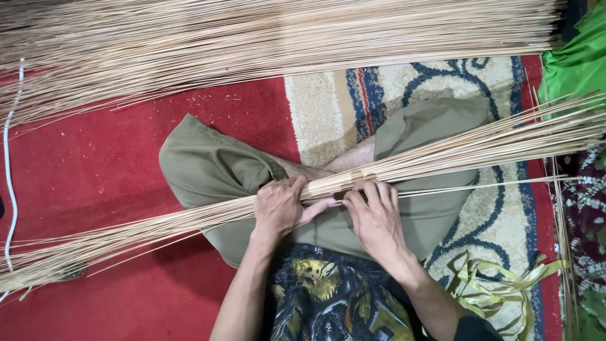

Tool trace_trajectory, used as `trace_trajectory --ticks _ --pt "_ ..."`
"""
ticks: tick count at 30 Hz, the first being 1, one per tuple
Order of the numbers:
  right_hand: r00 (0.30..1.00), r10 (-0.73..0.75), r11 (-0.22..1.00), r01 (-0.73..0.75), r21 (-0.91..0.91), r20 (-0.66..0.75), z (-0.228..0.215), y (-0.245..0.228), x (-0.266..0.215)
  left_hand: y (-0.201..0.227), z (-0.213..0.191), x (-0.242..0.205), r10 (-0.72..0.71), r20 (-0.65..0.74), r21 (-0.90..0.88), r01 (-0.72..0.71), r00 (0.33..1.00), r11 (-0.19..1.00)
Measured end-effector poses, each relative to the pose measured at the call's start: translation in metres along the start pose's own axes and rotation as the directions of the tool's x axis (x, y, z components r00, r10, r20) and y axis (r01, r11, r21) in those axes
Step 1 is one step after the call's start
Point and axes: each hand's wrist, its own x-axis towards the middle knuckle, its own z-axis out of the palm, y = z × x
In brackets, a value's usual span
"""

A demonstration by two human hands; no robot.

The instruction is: Organizing and bundling long rattan sticks by hand while sitting on the floor

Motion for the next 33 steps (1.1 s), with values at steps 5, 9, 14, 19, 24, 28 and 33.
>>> trace_trajectory --ticks 5,9,14,19,24,28,33 --pt "1.000 0.000 1.000 0.001 0.016 -0.024 0.002 0.003 0.002 0.004 -0.008 0.001 -0.029 0.088 0.010 0.029 0.996 1.000" --pt "0.998 -0.002 0.999 0.005 0.049 -0.070 0.005 0.004 0.004 -0.001 0.004 0.000 0.035 -0.068 0.063 -0.031 0.997 0.998" --pt "0.998 -0.050 0.998 0.052 0.042 -0.044 -0.010 -0.003 0.008 -0.003 0.010 -0.001 0.067 -0.161 0.084 -0.054 0.985 0.995" --pt "0.995 -0.094 0.995 0.093 0.034 0.025 -0.010 0.000 0.005 -0.004 0.011 0.000 0.094 -0.204 0.097 -0.075 0.975 0.992" --pt "0.995 -0.088 0.996 0.090 0.029 -0.038 -0.006 -0.001 0.003 0.005 -0.011 0.002 -0.019 0.096 0.000 0.019 0.995 1.000" --pt "0.995 -0.087 0.996 0.088 0.018 -0.057 -0.001 0.001 0.005 0.003 -0.008 0.005 -0.050 0.150 0.023 0.047 0.987 0.999" --pt "0.990 -0.050 0.995 0.061 0.083 -0.130 0.005 0.006 0.008 0.001 -0.003 0.001 0.003 0.009 0.051 -0.003 1.000 0.999"
